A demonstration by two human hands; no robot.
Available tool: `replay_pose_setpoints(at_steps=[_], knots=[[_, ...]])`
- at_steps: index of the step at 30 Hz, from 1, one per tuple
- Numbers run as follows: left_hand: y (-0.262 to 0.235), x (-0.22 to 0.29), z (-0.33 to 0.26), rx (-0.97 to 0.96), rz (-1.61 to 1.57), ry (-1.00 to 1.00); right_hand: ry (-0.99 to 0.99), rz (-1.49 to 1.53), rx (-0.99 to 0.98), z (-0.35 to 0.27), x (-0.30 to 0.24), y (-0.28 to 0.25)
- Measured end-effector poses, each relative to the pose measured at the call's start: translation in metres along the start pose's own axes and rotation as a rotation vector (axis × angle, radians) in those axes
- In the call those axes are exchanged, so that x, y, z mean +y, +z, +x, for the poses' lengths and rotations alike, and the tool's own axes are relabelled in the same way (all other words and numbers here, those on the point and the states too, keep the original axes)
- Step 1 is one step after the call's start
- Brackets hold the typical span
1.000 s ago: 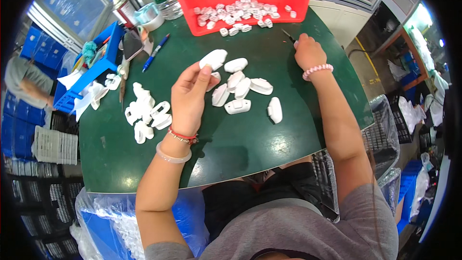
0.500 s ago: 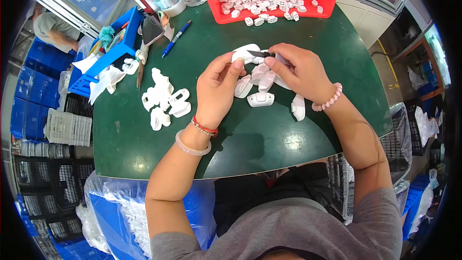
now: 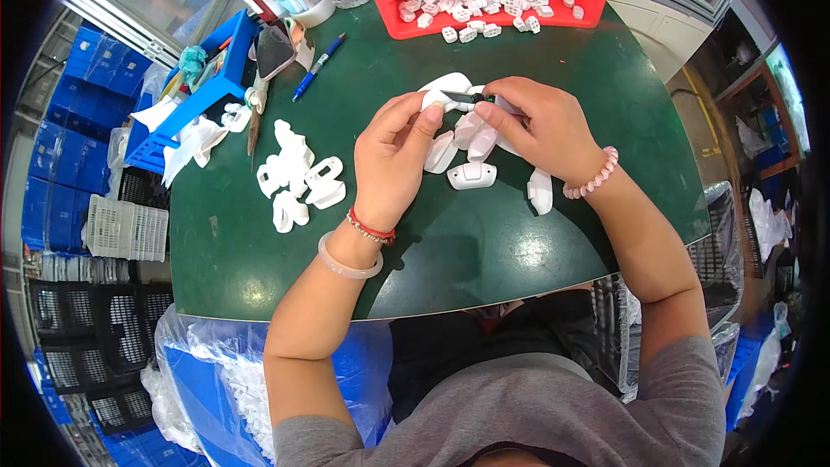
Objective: The person assembles small white plastic lighting fixture components by hand at a workbench, fitting them together to form a plastic housing.
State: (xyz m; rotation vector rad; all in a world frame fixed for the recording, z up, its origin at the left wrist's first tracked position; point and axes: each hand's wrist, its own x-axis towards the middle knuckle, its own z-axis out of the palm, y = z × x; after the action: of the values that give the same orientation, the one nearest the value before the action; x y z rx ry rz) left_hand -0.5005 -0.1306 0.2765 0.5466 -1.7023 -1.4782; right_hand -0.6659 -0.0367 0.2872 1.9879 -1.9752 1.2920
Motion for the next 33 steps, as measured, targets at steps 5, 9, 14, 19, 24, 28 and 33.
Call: replay_pose_setpoints(at_steps=[5, 9, 14, 19, 24, 28, 33], knots=[[-0.0018, 0.0002, 0.0002, -0.010, 0.045, 0.026, 0.028, 0.022, -0.009, -0.0009, 0.0001, 0.0008], [-0.0007, 0.0005, 0.0001, -0.010, 0.045, 0.039, 0.031, 0.024, 0.017, -0.0010, -0.0003, 0.0000], [-0.0014, 0.0019, -0.0010, -0.013, 0.049, 0.052, 0.067, 0.029, 0.001, 0.0023, -0.0006, -0.0037], [0.0002, 0.0020, -0.0012, 0.000, 0.027, 0.045, 0.031, 0.068, -0.013, -0.0010, -0.0011, 0.0001], [-0.0004, 0.0003, -0.0007, -0.008, 0.025, 0.040, 0.048, 0.043, -0.056, 0.0000, -0.0012, -0.0014], [-0.0009, 0.0023, -0.0011, -0.011, 0.034, 0.047, 0.042, 0.043, -0.032, 0.0006, -0.0026, -0.0016], [0.0002, 0.0035, -0.0018, -0.013, 0.025, 0.043, 0.078, 0.055, -0.035, 0.0002, -0.0006, -0.0020]])
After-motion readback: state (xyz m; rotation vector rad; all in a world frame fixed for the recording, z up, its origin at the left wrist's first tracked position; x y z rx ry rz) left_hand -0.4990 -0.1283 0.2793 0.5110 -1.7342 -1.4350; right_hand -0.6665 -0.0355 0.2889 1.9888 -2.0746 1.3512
